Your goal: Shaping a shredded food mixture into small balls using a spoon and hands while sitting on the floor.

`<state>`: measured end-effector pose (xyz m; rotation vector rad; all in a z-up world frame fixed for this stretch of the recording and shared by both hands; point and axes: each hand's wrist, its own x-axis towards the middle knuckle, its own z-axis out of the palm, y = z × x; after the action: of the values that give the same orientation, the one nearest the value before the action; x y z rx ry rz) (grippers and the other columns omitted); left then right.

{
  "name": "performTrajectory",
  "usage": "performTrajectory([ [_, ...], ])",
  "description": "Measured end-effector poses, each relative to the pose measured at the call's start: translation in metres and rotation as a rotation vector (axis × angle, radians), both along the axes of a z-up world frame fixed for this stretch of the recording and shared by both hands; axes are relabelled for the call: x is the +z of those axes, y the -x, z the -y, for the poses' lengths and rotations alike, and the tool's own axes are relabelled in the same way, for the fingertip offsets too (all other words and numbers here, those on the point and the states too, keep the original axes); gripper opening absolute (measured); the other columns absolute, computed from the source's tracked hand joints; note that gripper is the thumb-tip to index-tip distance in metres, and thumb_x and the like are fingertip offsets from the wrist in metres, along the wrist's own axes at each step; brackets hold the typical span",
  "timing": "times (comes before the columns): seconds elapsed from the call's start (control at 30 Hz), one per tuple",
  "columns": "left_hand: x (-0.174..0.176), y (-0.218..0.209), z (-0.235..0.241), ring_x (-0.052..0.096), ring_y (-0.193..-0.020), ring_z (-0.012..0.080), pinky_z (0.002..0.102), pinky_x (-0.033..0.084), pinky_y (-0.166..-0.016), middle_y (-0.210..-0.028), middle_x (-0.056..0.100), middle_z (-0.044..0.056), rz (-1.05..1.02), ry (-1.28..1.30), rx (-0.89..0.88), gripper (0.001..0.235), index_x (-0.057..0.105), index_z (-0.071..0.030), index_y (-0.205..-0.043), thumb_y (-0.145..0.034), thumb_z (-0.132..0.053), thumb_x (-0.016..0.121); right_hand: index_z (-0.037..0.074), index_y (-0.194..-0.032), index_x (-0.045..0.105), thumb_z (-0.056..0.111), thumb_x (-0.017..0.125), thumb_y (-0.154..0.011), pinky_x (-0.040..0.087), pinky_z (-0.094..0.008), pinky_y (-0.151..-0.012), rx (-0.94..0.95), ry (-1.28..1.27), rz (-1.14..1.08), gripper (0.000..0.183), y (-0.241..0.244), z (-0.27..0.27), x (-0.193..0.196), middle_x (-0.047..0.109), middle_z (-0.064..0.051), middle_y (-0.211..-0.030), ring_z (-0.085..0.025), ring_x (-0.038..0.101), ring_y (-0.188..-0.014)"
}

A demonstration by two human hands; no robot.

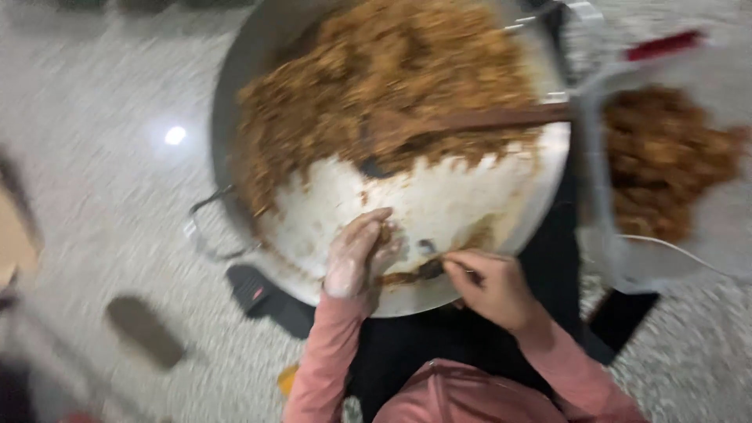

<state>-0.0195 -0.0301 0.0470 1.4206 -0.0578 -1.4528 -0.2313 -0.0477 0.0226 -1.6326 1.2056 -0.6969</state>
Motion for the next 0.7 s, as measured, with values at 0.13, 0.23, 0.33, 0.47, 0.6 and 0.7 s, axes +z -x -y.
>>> performTrajectory([
  [0.13, 0.023, 0.047, 0.041, 0.069, -0.098, 0.0312, 0.044, 0.06, -0.092, -0.101, 0.066, 0.019, 0.458, 0.113, -0.531, 0.042, 0.067, -0.009, -0.133, -0.094, -0.023, 0.062, 0.01, -0.093, 0.081, 0.016, 0.075, -0.088, 0.058, -0.049, -0.058, -0.046, 0.01, 0.07, 0.01, 0.003, -0.008, -0.018, 0.079, -0.013, -0.08, -0.039, 0.075, -0.076],
  [0.23, 0.026, 0.107, 0.047, 0.057, -0.089, 0.0236, 0.035, 0.051, -0.082, -0.122, 0.065, 0.011, 0.315, 0.598, -0.725, 0.054, 0.045, -0.018, -0.155, -0.102, -0.019, 0.056, 0.012, -0.093, 0.08, 0.022, 0.074, -0.089, 0.056, -0.052, -0.059, -0.054, 0.006, 0.081, 0.012, 0.014, -0.012, -0.031, 0.078, -0.013, -0.083, -0.04, 0.073, -0.079],
  [0.33, 0.06, 0.125, 0.059, 0.045, -0.107, 0.0251, 0.037, 0.048, -0.091, -0.146, 0.046, 0.017, 0.181, 0.884, -0.743, 0.059, 0.027, -0.006, -0.16, -0.107, -0.016, 0.05, 0.015, -0.092, 0.078, 0.025, 0.073, -0.088, 0.054, -0.051, -0.06, -0.039, -0.015, 0.007, 0.012, 0.031, -0.013, -0.037, 0.077, -0.012, -0.085, -0.038, 0.072, -0.081],
  [0.47, 0.041, 0.075, 0.039, 0.053, -0.133, 0.0324, 0.045, 0.052, -0.107, -0.156, 0.044, 0.022, 0.19, 0.609, -0.561, 0.059, 0.037, -0.003, -0.156, -0.106, -0.029, 0.053, 0.02, -0.09, 0.075, 0.031, 0.071, -0.088, 0.052, -0.049, -0.063, 0.05, -0.07, -0.078, 0.012, 0.032, -0.011, -0.044, 0.076, -0.009, -0.09, -0.035, 0.071, -0.085],
  [0.6, 0.005, -0.017, -0.014, 0.06, -0.123, 0.0273, 0.04, 0.06, -0.097, -0.147, 0.053, 0.021, 0.637, 0.453, -0.202, 0.058, 0.046, 0.003, -0.148, -0.102, -0.03, 0.057, 0.012, -0.097, 0.08, 0.018, 0.069, -0.091, 0.06, -0.044, -0.067, 0.125, -0.138, -0.059, 0.014, -0.001, 0.022, 0.006, 0.08, -0.015, -0.084, -0.038, 0.076, -0.081],
  [0.7, -0.003, -0.051, -0.04, 0.073, -0.105, 0.0329, 0.045, 0.06, -0.093, -0.125, 0.069, 0.021, 1.087, 0.181, 0.044, 0.038, 0.06, -0.002, -0.137, -0.104, -0.015, 0.048, 0.025, -0.099, 0.082, 0.031, 0.068, -0.093, 0.061, -0.04, -0.068, 0.289, -0.021, -0.201, 0.017, -0.034, 0.043, 0.003, 0.082, 0.001, -0.086, -0.027, 0.077, -0.079],
])
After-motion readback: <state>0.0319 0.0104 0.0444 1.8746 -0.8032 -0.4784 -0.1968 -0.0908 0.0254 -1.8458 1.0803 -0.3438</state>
